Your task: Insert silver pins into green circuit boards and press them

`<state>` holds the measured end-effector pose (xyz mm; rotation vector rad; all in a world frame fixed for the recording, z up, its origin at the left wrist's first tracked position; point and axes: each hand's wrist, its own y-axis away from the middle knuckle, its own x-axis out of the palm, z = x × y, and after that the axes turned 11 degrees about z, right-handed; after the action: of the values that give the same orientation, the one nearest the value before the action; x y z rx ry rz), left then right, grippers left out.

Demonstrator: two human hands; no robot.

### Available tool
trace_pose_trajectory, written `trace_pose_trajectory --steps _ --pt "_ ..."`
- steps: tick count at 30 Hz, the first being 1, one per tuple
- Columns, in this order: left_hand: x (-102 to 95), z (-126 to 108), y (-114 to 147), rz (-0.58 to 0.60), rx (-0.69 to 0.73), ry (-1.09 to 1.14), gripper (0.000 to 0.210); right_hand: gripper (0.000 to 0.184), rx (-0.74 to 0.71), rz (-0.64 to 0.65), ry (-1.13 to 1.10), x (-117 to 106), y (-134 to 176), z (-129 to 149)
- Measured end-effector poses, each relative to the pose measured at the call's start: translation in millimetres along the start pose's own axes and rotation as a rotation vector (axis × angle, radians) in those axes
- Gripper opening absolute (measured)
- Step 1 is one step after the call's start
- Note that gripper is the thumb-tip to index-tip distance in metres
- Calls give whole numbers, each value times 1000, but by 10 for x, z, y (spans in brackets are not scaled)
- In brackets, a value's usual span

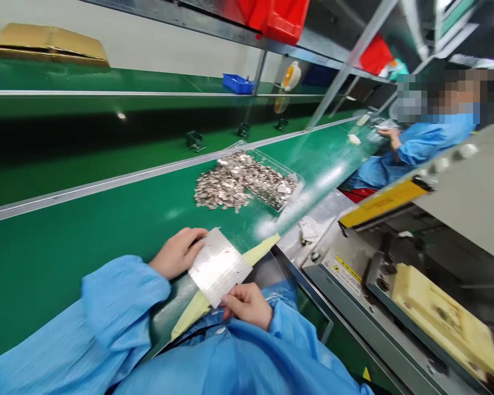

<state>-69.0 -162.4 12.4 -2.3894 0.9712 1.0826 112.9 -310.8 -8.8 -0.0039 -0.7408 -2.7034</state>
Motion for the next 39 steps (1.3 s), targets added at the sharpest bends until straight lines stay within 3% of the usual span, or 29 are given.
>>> trace_pose_trajectory --steps 6,10,16,25,33,39 --pt "-5 62 57 -18 -179 76 29 13 61 -199 -75 233 -68 -88" --pt "25 162 11 2 -288 101 27 8 47 -158 -143 341 -197 -175" --pt "7 42 134 -75 -315 124 39 14 86 -126 -19 440 -148 -67" --pt "-12 37 649 -234 -363 152 39 24 -89 -52 458 240 -81 181" --pt "-17 54 1029 -292 -437 226 32 31 -60 46 776 167 -152 397" --pt "-84 140 1225 -401 -505 217 34 30 -7 125 1155 212 -467 778"
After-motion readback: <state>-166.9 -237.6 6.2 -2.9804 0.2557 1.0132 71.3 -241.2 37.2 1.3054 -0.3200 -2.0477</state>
